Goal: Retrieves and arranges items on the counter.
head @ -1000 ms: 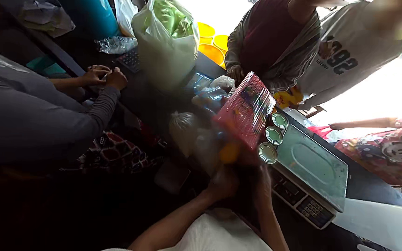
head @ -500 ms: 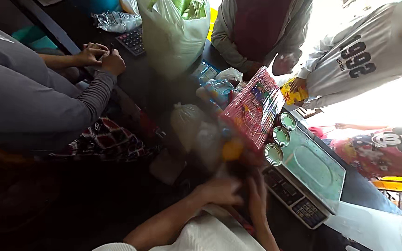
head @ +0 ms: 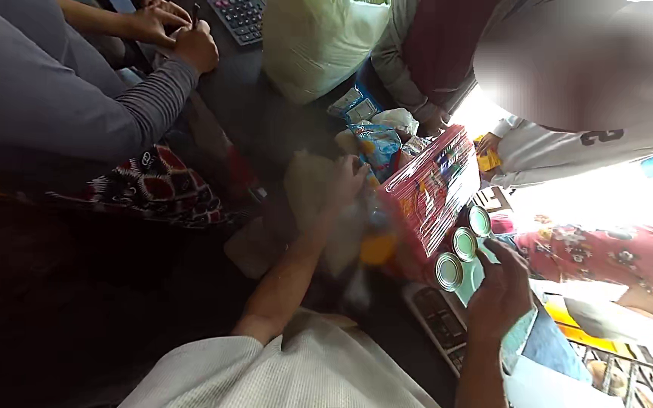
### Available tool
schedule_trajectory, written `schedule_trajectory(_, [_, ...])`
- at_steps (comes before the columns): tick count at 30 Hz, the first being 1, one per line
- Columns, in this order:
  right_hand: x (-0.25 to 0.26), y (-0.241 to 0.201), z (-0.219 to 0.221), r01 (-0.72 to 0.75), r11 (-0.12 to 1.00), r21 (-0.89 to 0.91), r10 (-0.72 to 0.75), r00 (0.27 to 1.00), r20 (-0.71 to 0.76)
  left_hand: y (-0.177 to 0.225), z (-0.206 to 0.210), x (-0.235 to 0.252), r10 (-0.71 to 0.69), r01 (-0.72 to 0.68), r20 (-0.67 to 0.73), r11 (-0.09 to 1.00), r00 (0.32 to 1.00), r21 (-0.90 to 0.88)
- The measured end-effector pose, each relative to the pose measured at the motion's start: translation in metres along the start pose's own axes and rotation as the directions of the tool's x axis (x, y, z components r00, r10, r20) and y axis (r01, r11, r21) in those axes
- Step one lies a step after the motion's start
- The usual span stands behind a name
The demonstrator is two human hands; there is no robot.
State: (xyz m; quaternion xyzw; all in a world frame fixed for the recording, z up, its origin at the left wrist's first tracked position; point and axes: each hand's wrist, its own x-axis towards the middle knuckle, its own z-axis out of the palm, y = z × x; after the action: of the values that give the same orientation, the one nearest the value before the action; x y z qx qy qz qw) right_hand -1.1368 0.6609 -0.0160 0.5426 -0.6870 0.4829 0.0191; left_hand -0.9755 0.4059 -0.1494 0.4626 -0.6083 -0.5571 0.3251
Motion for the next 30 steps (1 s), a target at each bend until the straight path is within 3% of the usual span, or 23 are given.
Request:
schedule_trajectory(4, [0.002,-0.003,0.022,0.066,0.995,-0.07,-0.054,0.985,0.162,0.021,-0.007,0.012,-0.118,0.108,0.045,0.979,0.992,0.174])
schedule_trajectory(7, [0.007,-0.002,0.034,0.038,0.998,-0.041,-0.03,0.983,0.181,0.013,-0.003,0.016,-0.092,0.087,0.005,0.957,0.996,0.275])
schedule_trajectory(11, [0.034,-0.005,0.045,0.096,0.994,-0.046,-0.085,0.977,0.197,0.011,-0.005,0.038,-0.094,0.057,0.111,0.952,0.989,0.3])
schedule_trajectory(15, [0.054,-0.013,0.054,0.091,0.996,-0.008,-0.086,0.971,0.224,0.018,-0.006,0.032,-0.016,-0.013,0.104,0.962,0.994,0.272])
schedule_trajectory(17, [0.06,-0.017,0.059,0.084,0.996,0.034,-0.09,0.966,0.241,0.012,-0.006,0.033,0.005,-0.022,0.089,0.98,0.996,0.199])
schedule_trajectory(21, [0.063,-0.02,0.068,0.075,0.996,0.054,-0.086,0.964,0.252,0.001,-0.004,0.037,-0.027,0.041,0.1,0.989,0.995,-0.143])
schedule_trajectory(25, [0.063,-0.018,0.072,0.057,0.997,0.058,-0.07,0.963,0.261,-0.003,-0.001,0.045,-0.014,0.035,0.054,0.902,0.998,-0.43])
schedule_trajectory(30, [0.06,-0.011,0.068,0.01,0.995,0.098,-0.034,0.97,0.241,0.006,0.006,0.065,0.007,-0.06,-0.09,0.796,0.996,-0.602])
